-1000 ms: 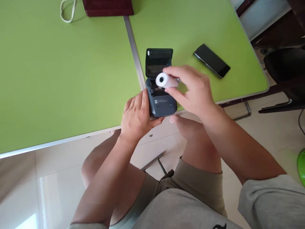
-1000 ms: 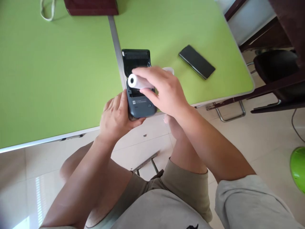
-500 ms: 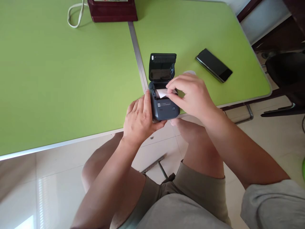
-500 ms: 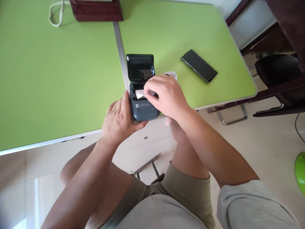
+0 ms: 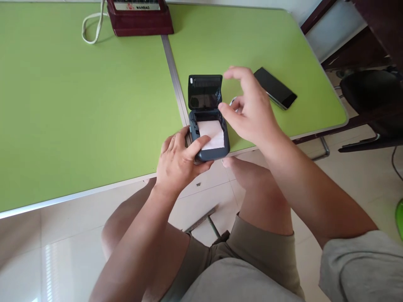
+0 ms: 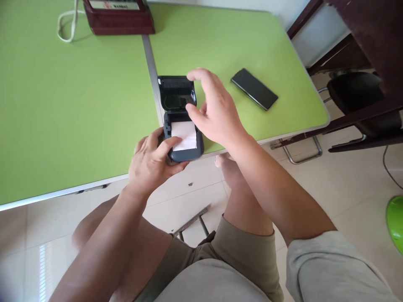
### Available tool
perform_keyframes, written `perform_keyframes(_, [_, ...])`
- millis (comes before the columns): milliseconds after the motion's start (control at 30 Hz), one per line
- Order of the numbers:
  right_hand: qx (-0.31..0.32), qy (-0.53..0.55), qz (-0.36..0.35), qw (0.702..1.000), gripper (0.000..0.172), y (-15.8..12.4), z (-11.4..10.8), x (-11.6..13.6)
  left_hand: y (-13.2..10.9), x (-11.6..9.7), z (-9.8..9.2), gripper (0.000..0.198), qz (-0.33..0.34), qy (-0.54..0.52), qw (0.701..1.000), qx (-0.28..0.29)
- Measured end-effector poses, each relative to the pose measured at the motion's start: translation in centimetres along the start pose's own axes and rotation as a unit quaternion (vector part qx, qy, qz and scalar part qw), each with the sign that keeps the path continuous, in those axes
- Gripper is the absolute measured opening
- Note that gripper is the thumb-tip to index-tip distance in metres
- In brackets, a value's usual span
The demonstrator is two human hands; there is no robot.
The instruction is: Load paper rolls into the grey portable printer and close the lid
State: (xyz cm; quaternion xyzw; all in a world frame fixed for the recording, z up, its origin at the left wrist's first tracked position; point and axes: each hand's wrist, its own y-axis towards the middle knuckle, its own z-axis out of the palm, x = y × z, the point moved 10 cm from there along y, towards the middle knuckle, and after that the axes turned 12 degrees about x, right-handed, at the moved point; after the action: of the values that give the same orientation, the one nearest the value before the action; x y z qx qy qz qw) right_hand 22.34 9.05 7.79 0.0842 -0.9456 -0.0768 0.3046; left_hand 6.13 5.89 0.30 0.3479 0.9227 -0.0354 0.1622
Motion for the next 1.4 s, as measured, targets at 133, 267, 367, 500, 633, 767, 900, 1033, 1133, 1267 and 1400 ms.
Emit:
perform_keyframes(133, [-0.010, 0.008, 0.014, 1.000, 0.044, 0.8, 0.1, -0.4, -0.1, -0.1, -0.1, 0.057, 0.010, -0.001, 1.000, -0.008])
perform_keyframes(267, [-0.073, 0.042, 0.036, 0.996, 0.027, -1.2, -0.8, -1.2, 0.0, 0.0, -0.1, 0.059, 0.005, -0.011, 1.000, -0.004])
perform_keyframes(367, [-0.067, 0.109, 0.068, 0.989, 0.023, -2.8, 0.3, -2.3, 0.0, 0.0, 0.0, 0.059, 0.007, -0.015, 1.000, -0.007])
perform_keyframes(500, [0.035, 0.223, 0.167, 0.960, 0.051, -3.8, 4.3, -4.8, -0.2, -0.1, -0.2, 0.057, 0.015, 0.000, 0.999, -0.029])
perform_keyframes(633, [0.099, 0.307, 0.214, 0.922, 0.059, -3.9, 6.3, -6.1, -0.3, -0.2, -0.6, 0.079, 0.019, -0.005, 0.998, -0.060])
perform_keyframes(767, [0.132, 0.329, 0.217, 0.909, 0.058, -3.4, 6.4, -6.1, -0.1, -0.1, -0.6, 0.085, 0.005, 0.002, 0.998, -0.056])
perform_keyframes(900, [0.156, 0.303, 0.223, 0.913, 0.055, -3.2, 6.4, -5.9, 0.0, 0.0, -0.7, 0.078, 0.003, -0.007, 0.998, -0.055])
perform_keyframes(1033, [0.165, 0.313, 0.218, 0.909, 0.054, -3.2, 6.6, -5.7, -0.1, -0.1, -0.8, 0.078, 0.008, 0.005, 0.998, -0.068])
perform_keyframes(1133, [0.178, 0.325, 0.230, 0.900, 0.054, -3.6, 7.2, -5.9, -0.2, -0.2, -0.8, 0.089, 0.011, 0.015, 0.995, -0.093])
perform_keyframes(1267, [0.188, 0.277, 0.227, 0.914, 0.053, -4.2, 7.3, -6.0, -0.4, -0.1, -0.7, 0.095, 0.009, 0.020, 0.994, -0.107])
perform_keyframes(1400, [0.165, 0.252, 0.202, 0.932, 0.054, -4.3, 6.9, -5.8, -0.4, 0.0, -0.7, 0.090, 0.006, 0.012, 0.996, -0.089])
